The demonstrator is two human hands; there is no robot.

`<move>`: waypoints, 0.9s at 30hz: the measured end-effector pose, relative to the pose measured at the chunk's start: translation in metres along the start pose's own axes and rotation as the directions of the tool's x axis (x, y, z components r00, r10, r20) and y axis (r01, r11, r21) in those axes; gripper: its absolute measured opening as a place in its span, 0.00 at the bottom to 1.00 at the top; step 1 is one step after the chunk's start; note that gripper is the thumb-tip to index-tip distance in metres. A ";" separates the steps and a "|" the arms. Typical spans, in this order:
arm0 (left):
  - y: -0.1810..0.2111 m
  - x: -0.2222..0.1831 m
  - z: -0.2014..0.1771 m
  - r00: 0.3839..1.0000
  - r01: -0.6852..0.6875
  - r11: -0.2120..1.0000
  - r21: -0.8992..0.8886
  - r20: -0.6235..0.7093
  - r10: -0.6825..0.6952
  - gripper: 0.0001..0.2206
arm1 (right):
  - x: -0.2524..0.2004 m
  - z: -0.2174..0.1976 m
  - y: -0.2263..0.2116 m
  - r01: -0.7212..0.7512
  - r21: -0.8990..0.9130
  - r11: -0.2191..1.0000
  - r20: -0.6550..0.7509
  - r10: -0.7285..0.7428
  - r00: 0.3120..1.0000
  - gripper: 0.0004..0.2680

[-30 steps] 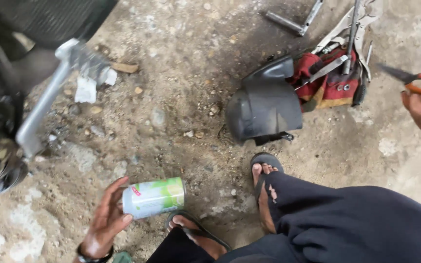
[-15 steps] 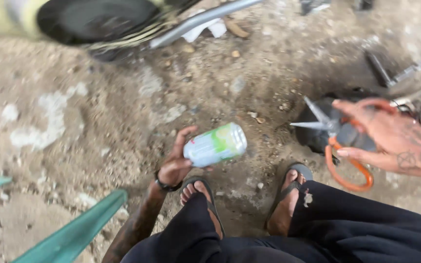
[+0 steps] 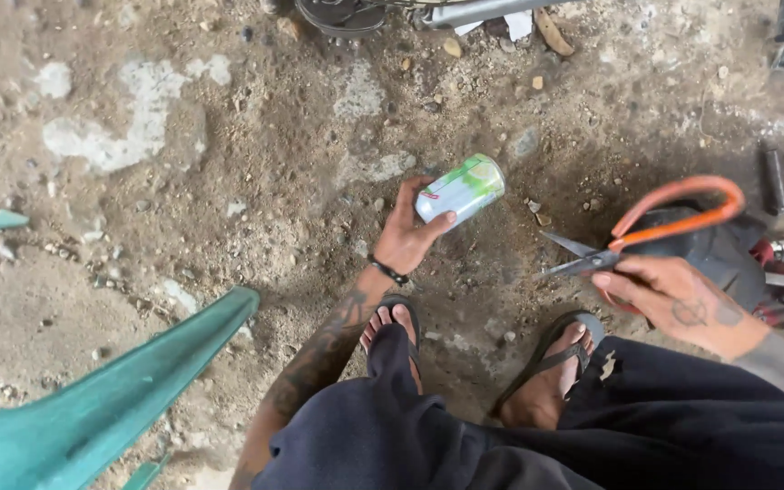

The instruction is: The person is working on a motorcycle engine and cuts a soda can with scissors to create a makeshift part for the clutch cable adjustment.

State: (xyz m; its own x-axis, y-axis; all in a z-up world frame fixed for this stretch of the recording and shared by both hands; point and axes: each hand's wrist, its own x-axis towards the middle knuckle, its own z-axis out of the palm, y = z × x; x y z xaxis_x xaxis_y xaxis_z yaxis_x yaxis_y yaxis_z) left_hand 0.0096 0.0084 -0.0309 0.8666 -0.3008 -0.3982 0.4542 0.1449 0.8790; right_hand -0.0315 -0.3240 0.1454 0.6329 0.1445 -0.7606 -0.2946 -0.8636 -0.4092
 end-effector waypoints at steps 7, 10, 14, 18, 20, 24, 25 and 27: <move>-0.028 0.050 -0.001 0.906 -0.350 0.677 0.647 0.052 0.419 0.29 | 0.031 0.034 -0.036 0.022 -0.185 0.983 -0.097 -0.041 0.994 0.15; -0.060 0.067 -0.005 0.787 -0.495 0.589 0.639 0.042 0.615 0.31 | 0.054 0.042 -0.024 0.456 -0.138 0.879 -0.286 -0.477 0.831 0.06; -0.048 0.060 -0.011 0.789 -0.511 0.548 0.662 0.108 0.605 0.32 | 0.076 0.044 -0.027 0.462 0.101 0.881 -0.326 -0.409 0.852 0.06; -0.057 0.056 -0.014 0.790 -0.514 0.525 0.678 0.135 0.599 0.33 | 0.097 0.055 -0.040 0.451 0.567 0.689 -0.349 -0.295 0.889 0.05; -0.063 0.055 -0.015 0.779 -0.523 0.504 0.687 0.146 0.610 0.34 | 0.103 0.064 -0.046 0.423 0.697 0.579 -0.341 -0.252 0.906 0.04; -0.080 0.054 -0.015 0.796 -0.479 0.500 0.722 0.118 0.593 0.36 | 0.110 0.079 -0.048 0.303 0.941 0.151 -0.282 -0.147 0.948 0.04; -0.087 0.054 -0.015 0.816 -0.437 0.485 0.757 0.107 0.568 0.37 | 0.111 0.083 -0.047 0.254 0.967 -0.011 -0.253 -0.118 0.960 0.04; -0.091 0.054 -0.016 0.818 -0.439 0.496 0.749 0.105 0.565 0.36 | 0.117 0.089 -0.047 0.199 0.964 -0.176 -0.217 -0.090 0.972 0.05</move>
State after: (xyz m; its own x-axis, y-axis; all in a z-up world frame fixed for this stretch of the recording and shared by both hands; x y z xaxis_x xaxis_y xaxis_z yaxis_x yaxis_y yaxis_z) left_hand 0.0185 -0.0058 -0.1370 0.9441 -0.2635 0.1983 -0.3098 -0.5025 0.8072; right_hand -0.0072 -0.2236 0.0313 0.7970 0.1132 -0.5933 -0.5126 0.6464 -0.5652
